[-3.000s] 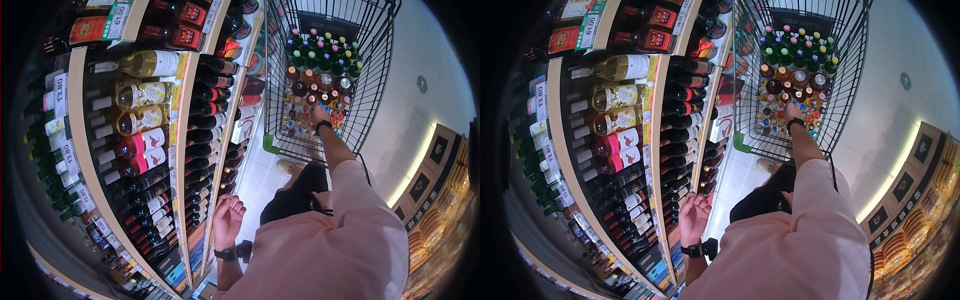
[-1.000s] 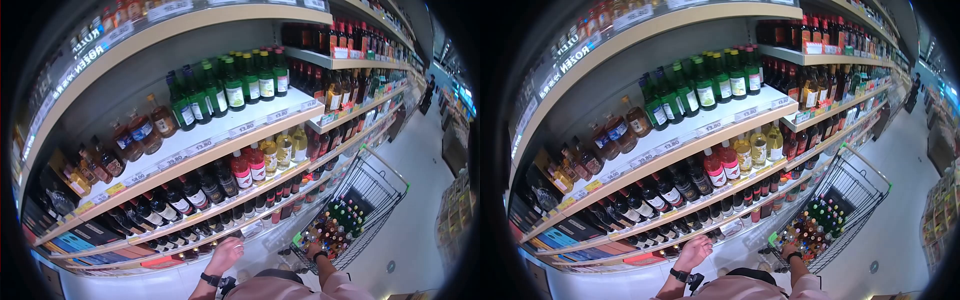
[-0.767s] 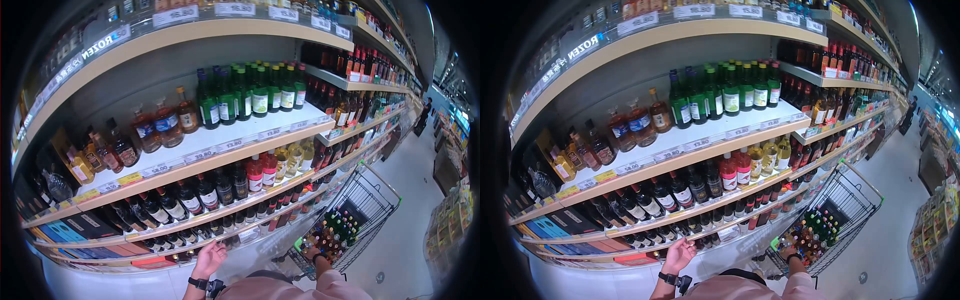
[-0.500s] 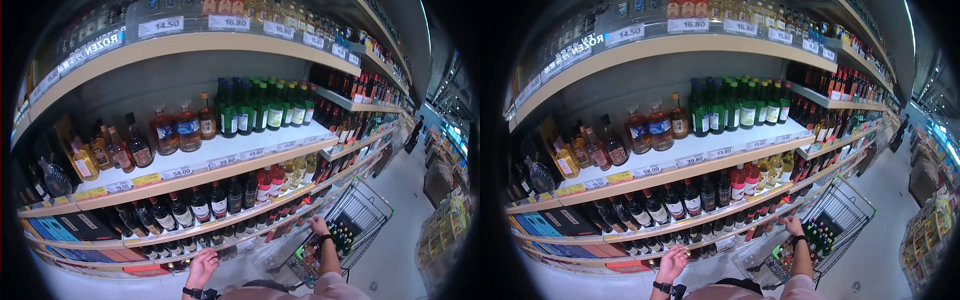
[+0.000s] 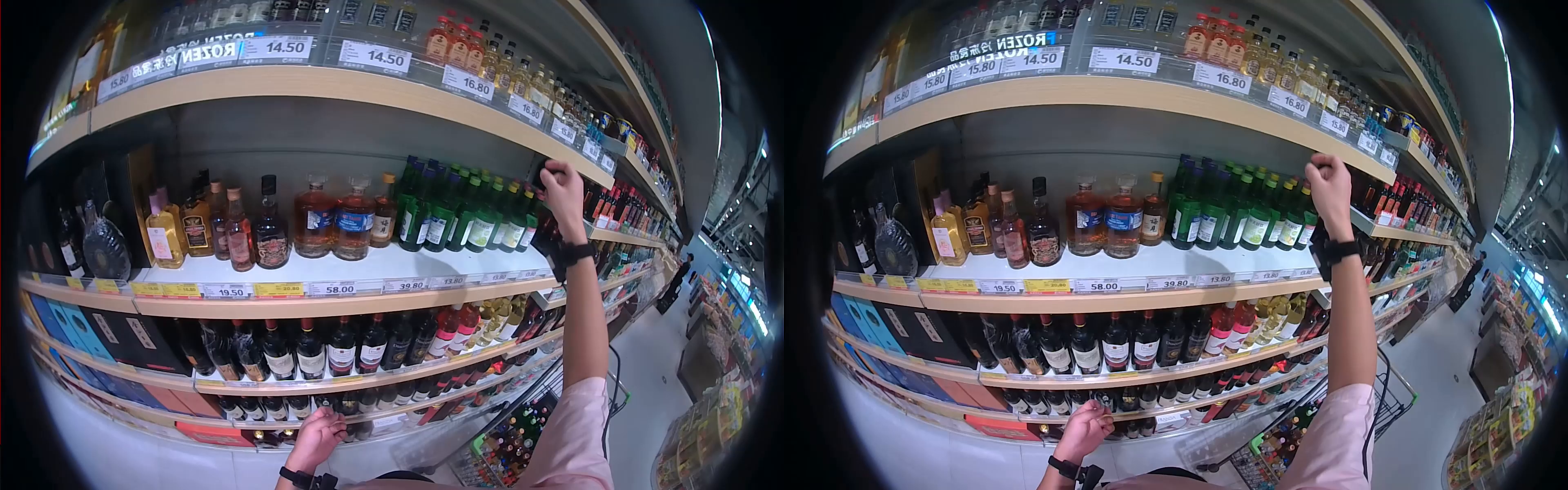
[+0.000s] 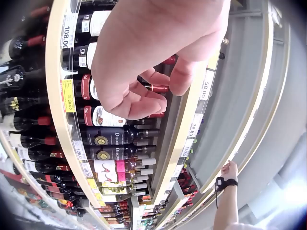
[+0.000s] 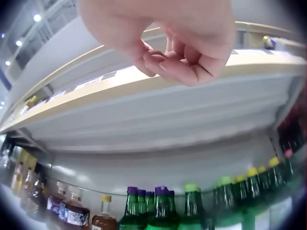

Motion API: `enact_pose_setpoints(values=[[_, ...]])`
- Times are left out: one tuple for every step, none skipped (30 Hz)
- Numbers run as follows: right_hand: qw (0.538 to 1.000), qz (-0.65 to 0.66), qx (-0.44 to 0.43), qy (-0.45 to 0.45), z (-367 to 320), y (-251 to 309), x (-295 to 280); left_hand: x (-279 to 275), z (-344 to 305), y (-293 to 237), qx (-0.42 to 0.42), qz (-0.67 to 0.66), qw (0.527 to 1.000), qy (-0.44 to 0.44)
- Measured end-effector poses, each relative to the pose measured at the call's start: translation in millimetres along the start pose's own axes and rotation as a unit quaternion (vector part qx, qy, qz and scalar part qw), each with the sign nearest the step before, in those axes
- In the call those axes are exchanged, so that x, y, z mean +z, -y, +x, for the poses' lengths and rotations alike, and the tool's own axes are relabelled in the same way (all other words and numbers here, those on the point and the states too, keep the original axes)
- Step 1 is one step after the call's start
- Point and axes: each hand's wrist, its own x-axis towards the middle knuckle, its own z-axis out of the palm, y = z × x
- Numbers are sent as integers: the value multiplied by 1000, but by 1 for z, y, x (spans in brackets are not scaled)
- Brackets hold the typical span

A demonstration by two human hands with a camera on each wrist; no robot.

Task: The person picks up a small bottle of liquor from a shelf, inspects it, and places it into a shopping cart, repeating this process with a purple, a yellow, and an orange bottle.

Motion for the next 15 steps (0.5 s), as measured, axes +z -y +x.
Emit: enact_pose_setpoints(values=[[999,-38,-17,-14,9,28,9,1,-2,-1,1,1,1000,-1],[996,-68,-62,-15,28,36,17,2,-4,-2,2,2,1000,-2],[989,-98,-108,-17,47,43,24,3,-5,-4,4,3,1000,-3],[984,-121,-128,-27,54,61,33,-1,-4,-3,0,2,1000,8],[978,-144,-149,-37,57,87,44,-6,-1,-2,-4,1,1000,20],[970,-165,-169,-49,62,109,54,-9,1,-3,-6,2,999,31],[967,-165,-191,-41,72,123,62,-10,2,-6,-6,2,1000,27],[963,-166,-211,-31,81,134,70,-10,2,-7,-7,1,1000,22],[959,-166,-230,-20,89,145,78,-10,1,-6,-9,-1,1000,15],[948,-192,-253,-7,97,158,83,-11,0,-5,-9,-4,1000,15],[936,-217,-276,4,106,172,88,-12,1,-5,-9,-7,1000,16],[924,-241,-298,13,115,182,95,-13,2,-6,-8,-7,1000,18],[918,-252,-304,42,125,186,102,-12,1,-8,-7,-7,1000,16],[911,-262,-310,71,136,190,109,-9,-2,-9,-7,-7,1000,15],[903,-273,-316,99,145,194,115,-8,-2,-10,-7,-6,1000,14]])
